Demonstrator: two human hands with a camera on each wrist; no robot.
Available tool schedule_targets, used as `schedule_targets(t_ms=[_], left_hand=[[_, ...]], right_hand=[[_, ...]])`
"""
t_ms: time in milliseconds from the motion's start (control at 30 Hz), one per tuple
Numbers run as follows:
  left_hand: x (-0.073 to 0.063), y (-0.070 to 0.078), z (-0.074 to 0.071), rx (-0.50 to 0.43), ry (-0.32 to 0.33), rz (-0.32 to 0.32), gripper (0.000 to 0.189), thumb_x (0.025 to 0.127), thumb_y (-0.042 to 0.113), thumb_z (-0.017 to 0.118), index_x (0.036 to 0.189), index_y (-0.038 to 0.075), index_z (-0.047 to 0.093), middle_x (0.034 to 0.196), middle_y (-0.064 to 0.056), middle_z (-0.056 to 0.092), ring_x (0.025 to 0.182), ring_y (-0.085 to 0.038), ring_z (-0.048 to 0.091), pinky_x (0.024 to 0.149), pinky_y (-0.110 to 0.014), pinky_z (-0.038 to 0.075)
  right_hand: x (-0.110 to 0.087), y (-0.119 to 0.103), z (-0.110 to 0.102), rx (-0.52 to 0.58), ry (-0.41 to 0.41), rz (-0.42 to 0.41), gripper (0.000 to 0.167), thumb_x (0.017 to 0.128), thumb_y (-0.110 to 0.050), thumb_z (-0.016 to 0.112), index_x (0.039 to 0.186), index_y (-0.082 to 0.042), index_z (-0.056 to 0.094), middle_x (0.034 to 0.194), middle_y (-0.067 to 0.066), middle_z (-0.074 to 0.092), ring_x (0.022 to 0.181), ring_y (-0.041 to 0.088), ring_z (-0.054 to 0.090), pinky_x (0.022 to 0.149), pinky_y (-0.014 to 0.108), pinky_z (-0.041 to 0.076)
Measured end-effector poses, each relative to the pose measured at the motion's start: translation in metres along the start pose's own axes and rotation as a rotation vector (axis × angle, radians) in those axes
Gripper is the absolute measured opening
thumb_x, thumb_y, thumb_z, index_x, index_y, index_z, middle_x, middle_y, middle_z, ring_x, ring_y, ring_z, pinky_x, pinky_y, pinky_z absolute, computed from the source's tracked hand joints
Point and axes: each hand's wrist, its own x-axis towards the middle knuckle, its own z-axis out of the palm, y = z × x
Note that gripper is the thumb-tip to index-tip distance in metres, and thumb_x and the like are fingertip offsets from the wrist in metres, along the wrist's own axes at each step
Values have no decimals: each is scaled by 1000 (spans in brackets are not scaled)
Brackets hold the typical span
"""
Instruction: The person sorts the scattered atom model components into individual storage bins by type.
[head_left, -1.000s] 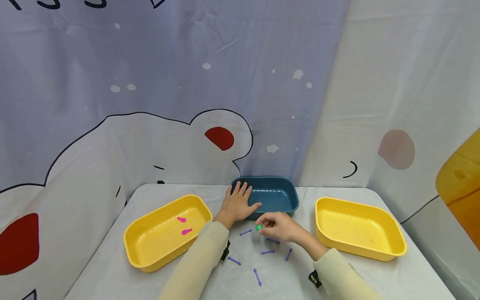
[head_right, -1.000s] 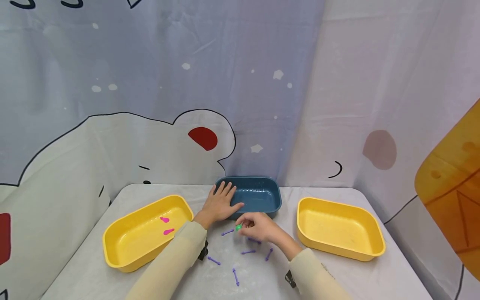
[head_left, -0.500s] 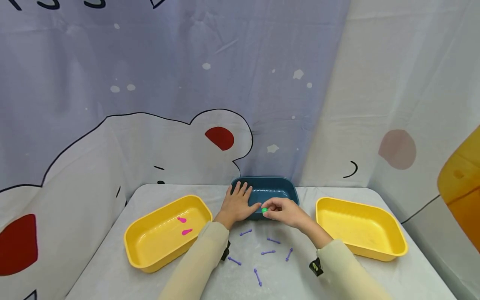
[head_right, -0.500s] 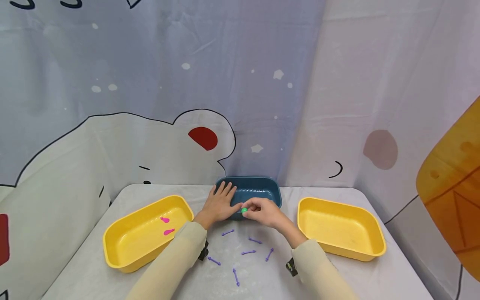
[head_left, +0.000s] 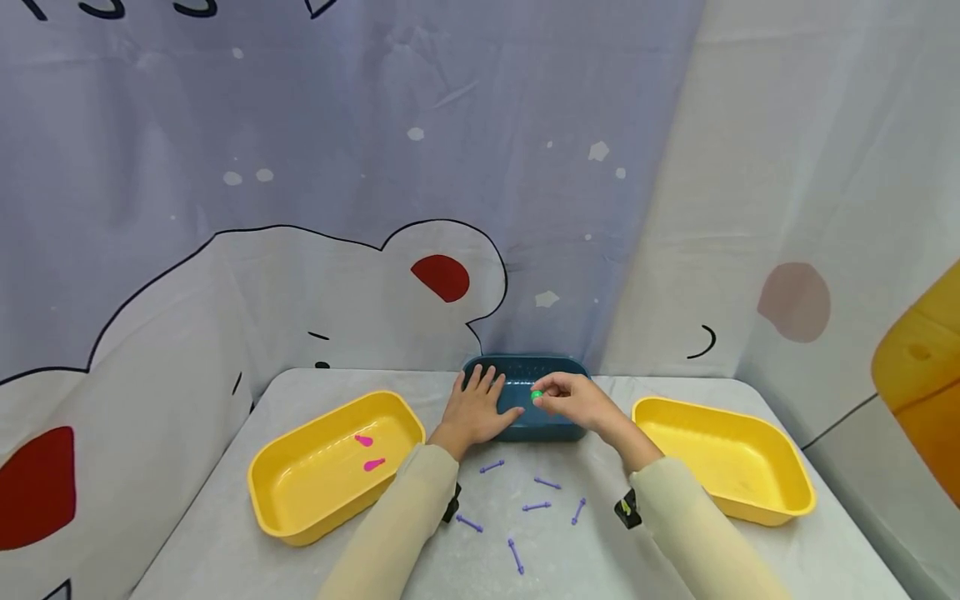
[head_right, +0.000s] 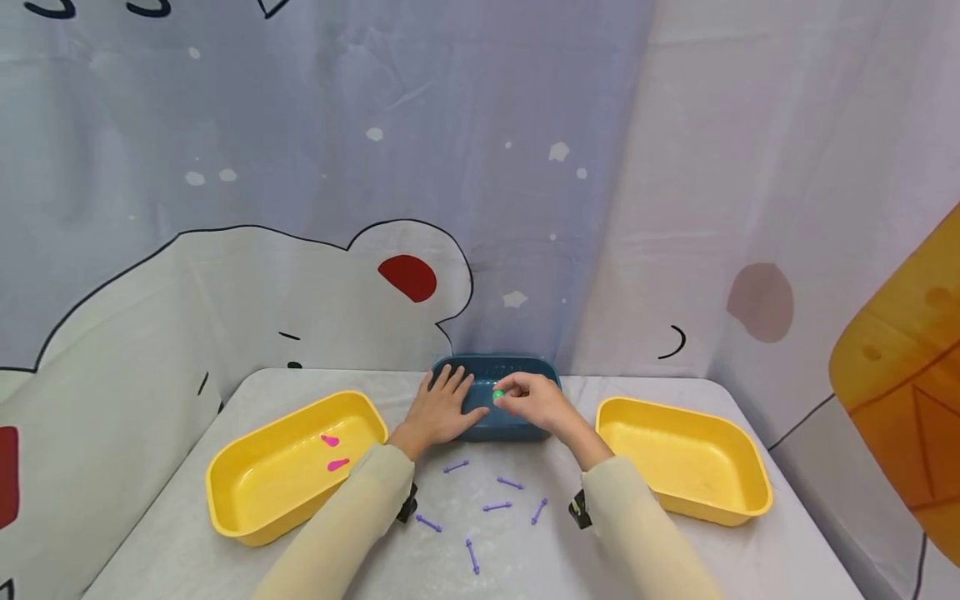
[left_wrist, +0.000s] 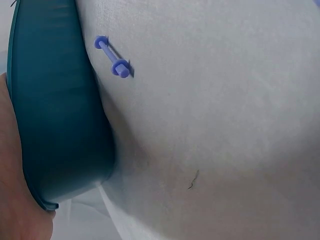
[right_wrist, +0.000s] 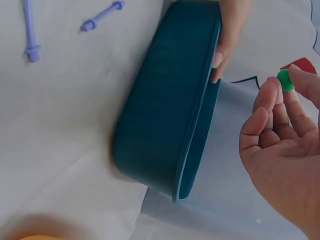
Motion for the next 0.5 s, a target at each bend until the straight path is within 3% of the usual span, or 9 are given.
schedule_targets(t_ms=[200,367,500], left_hand=[[0,0,2,-6,-4,0,87,96,78,25,163,21,22,169,-3,16,157,-28,7,124,-55,4],[1,1,2,-11,-6,-4,87,97,77,26,163,21,23,169,-3,16,157,-28,7,124,-56,5],[3,-1,2,-11,-5,-6,87,96,77,26,163,21,22,169,-3,15,157,-28,7,124,-56,6]], right_hand=[[12,4,-5,-26,27,23,36,99,-27,67,129,-8,65,94,2,70,99,38,65,96,55,50],[23,8,-8,-37,66,60,37,99,-28,67,130,-9,65,93,3,70,90,27,64,89,47,51],[31,10,-9,-4,81,88,35,100,-27,66,130,-10,64,101,7,71,98,35,64,95,52,49]])
